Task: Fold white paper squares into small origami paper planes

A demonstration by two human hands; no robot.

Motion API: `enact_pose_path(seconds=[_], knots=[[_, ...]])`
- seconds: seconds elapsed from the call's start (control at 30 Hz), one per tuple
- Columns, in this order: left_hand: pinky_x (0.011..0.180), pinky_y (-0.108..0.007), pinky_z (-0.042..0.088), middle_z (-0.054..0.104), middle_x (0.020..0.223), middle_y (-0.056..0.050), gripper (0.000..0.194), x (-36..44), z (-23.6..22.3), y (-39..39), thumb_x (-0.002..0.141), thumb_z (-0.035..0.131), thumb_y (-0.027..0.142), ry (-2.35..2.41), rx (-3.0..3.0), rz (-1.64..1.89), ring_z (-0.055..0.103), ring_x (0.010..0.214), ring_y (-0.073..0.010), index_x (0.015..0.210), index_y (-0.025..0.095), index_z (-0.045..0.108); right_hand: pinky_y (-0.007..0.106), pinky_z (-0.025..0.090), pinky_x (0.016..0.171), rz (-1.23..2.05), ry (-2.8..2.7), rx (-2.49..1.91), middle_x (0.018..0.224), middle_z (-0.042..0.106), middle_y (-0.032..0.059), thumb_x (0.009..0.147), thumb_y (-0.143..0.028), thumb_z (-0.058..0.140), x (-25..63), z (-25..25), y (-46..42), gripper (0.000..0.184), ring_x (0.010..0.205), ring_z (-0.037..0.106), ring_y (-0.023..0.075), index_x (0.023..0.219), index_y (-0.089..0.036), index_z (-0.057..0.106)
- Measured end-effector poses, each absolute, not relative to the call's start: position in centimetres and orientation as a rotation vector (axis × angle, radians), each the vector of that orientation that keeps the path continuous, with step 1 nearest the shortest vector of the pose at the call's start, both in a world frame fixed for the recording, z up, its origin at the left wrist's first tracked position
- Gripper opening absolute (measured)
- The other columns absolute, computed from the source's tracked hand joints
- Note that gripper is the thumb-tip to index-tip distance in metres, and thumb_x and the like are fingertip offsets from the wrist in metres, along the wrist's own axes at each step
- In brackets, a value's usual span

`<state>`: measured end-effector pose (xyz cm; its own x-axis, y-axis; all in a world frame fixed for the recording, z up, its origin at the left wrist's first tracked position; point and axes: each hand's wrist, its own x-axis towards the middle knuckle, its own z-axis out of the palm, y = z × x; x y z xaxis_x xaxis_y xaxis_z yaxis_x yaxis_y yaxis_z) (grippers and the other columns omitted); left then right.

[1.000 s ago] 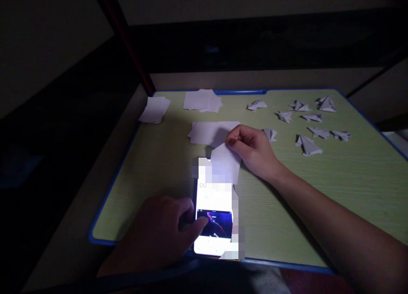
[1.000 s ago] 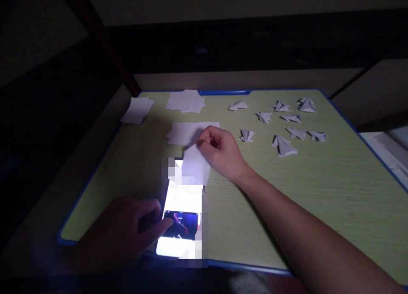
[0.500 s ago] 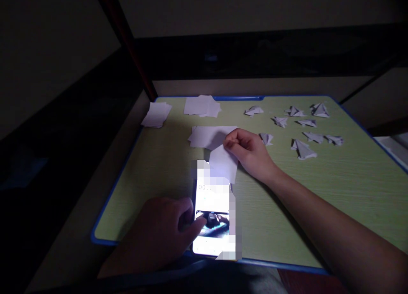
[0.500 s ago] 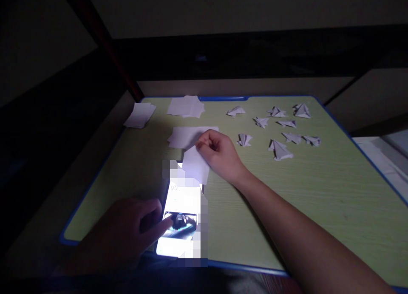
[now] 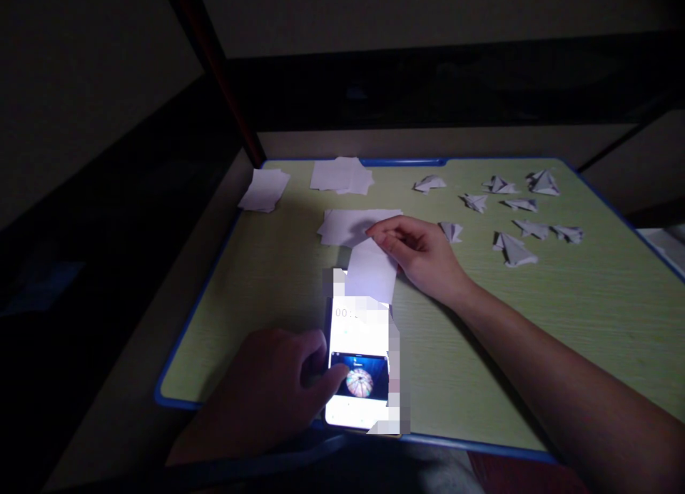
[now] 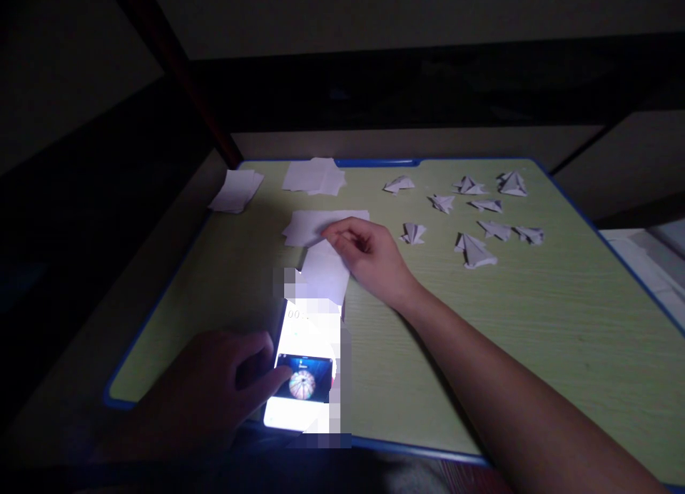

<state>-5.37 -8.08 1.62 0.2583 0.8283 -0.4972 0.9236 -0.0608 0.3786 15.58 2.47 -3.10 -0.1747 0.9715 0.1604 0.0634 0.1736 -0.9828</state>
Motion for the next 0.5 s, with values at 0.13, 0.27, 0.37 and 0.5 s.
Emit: enact_pose_path(seconds=[0.13, 0.27, 0.37, 0.5], knots=[[0.056, -0.027, 0.026, 0.058, 0.058, 0.003, 0.038, -5.28, 1.62, -8.0, 0.085, 0.053, 0.05, 1.575, 1.899, -0.163, 0.051, 0.055, -0.0119, 0.065, 0.019, 0.055, 0.023, 0.031, 0.043, 1.238, -1.442, -1.074, 0.062, 0.06, -0.0014, 0.075, -0.027, 0.074, 15.46, -2.89, 2.37, 0.015, 0.048, 0.045, 0.0073, 0.082, -0.014, 0.069], [0.056, -0.027, 0.026, 0.058, 0.058, 0.003, 0.038, -5.31, 1.55, -8.09, 0.085, 0.054, 0.051, 1.59, 1.889, -0.153, 0.051, 0.056, -0.0118, 0.065, 0.019, 0.056, 0.024, 0.032, 0.044, 1.244, -1.446, -1.092, 0.06, 0.058, -0.0024, 0.073, -0.025, 0.075, 15.51, -2.84, 2.26, 0.016, 0.048, 0.044, 0.0071, 0.081, -0.014, 0.068], [0.056, -0.027, 0.025, 0.058, 0.058, 0.003, 0.038, -5.29, 1.65, -8.18, 0.084, 0.054, 0.05, 1.59, 1.882, -0.16, 0.051, 0.056, -0.0119, 0.064, 0.019, 0.055, 0.024, 0.028, 0.044, 1.221, -1.462, -1.095, 0.059, 0.053, -0.0039, 0.075, -0.024, 0.073, 15.65, -2.9, 2.26, 0.015, 0.048, 0.042, 0.0073, 0.085, -0.014, 0.068], [0.056, -0.027, 0.025, 0.059, 0.058, 0.003, 0.037, -5.21, 1.83, -8.14, 0.084, 0.054, 0.049, 1.583, 1.874, -0.165, 0.051, 0.056, -0.0116, 0.063, 0.018, 0.055, 0.024, 0.026, 0.044, 1.214, -1.486, -1.091, 0.057, 0.048, -0.0057, 0.077, -0.02, 0.07, 15.73, -2.87, 2.27, 0.012, 0.047, 0.039, 0.0068, 0.087, -0.015, 0.068]])
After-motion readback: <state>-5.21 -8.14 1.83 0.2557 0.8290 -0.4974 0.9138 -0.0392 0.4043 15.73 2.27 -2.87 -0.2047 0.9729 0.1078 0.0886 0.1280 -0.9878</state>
